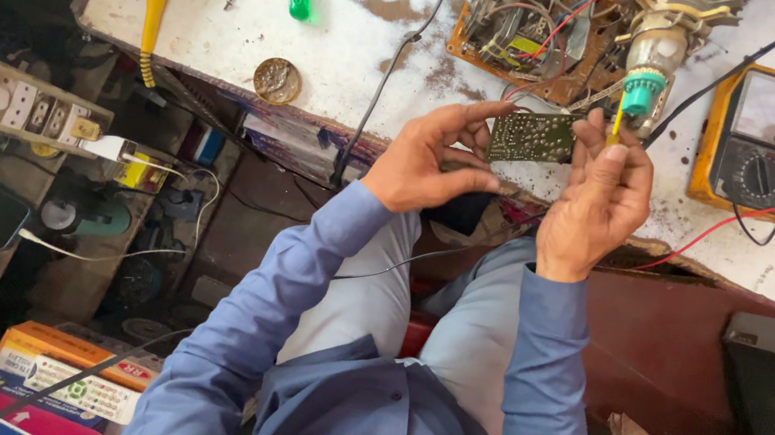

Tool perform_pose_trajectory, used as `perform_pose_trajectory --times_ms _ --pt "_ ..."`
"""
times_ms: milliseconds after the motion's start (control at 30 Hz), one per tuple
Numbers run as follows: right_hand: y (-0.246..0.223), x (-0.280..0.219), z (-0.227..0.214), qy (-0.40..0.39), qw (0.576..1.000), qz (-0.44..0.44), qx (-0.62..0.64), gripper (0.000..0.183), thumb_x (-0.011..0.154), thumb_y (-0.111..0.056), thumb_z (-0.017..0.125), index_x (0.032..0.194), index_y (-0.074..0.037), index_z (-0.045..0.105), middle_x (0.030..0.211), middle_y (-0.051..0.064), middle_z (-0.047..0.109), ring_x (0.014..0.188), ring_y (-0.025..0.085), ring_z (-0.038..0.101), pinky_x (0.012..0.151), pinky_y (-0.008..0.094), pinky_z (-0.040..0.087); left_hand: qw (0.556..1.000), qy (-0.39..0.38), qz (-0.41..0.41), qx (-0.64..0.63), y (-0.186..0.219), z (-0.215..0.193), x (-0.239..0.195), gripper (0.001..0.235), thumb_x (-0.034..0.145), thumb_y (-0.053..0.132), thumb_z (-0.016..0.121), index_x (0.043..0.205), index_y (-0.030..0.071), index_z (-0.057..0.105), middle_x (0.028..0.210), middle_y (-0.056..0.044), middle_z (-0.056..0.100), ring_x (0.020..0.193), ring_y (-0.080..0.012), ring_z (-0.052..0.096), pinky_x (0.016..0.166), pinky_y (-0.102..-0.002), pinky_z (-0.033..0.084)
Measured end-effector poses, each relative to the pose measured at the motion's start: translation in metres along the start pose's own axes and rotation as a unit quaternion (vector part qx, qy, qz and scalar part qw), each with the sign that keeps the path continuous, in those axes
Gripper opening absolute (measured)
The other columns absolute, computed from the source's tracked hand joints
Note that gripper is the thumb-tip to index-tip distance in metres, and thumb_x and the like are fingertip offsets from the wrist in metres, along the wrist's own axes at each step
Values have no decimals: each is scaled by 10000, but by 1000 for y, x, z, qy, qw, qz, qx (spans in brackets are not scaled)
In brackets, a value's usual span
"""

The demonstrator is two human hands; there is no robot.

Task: The person holds a small green circuit board and uses a yellow-handled screwdriver to scrape or clean the solder points. They then switch to a soldering iron to apply heat to the board's components. The person works at a cluttered workbench with various tools and electronic parts visible.

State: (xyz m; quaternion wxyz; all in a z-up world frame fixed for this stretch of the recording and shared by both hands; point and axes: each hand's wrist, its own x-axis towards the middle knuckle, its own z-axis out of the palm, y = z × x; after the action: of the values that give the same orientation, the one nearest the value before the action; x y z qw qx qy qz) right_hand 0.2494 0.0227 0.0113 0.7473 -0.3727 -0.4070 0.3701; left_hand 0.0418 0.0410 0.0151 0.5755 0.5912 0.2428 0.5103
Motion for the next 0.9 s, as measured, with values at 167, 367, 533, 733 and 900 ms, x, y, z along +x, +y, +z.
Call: perform_pose_trajectory --times_ms 167,367,533,733,900 --pt "1 6 4 3 1000 14 25 242 1135 -180 564 1300 -3 545 1178 197 729 1254 292 683 1147 429 539 977 30 56 203 2 -3 2 710 847 -58 760 1491 139 534 1077 -49 627 951 -78 671 866 -252 627" --pt "-13 0 -2 16 998 30 52 218 1124 -166 569 1276 -12 556 1055 163 728 1117 272 724 1051 409 582 986 27 -1 162 0 -1 5 698 872 -42 736 1516 139 535 892 -18 680 826 -64 660 797 -275 615" --pt "-41 -28 5 -26 996 5 -80 166 1143 -107 584 1271 -14 633 887 111 691 642 131 581 556 221 452 997 22 -40 64 -1 -6 8 666 900 -67 741 1504 92 509 879 -18 677 821 -53 633 751 -245 548" --pt "-61 -48 27 -104 923 -43 -368 232 1059 -31 620 1272 -3 707 974 101 717 750 136 649 689 244 528 998 32 -49 -25 -9 -1 9 663 865 -136 738 1467 33 518 914 -4 649 823 -43 629 726 -220 542" --pt "-66 -45 40 -156 860 -152 -462 221 1044 -1 656 1252 -31 725 1004 110 692 878 168 674 793 295 533 999 48 -25 5 -14 1 5 660 853 -134 751 1456 41 549 865 19 602 763 -19 569 684 -201 510"
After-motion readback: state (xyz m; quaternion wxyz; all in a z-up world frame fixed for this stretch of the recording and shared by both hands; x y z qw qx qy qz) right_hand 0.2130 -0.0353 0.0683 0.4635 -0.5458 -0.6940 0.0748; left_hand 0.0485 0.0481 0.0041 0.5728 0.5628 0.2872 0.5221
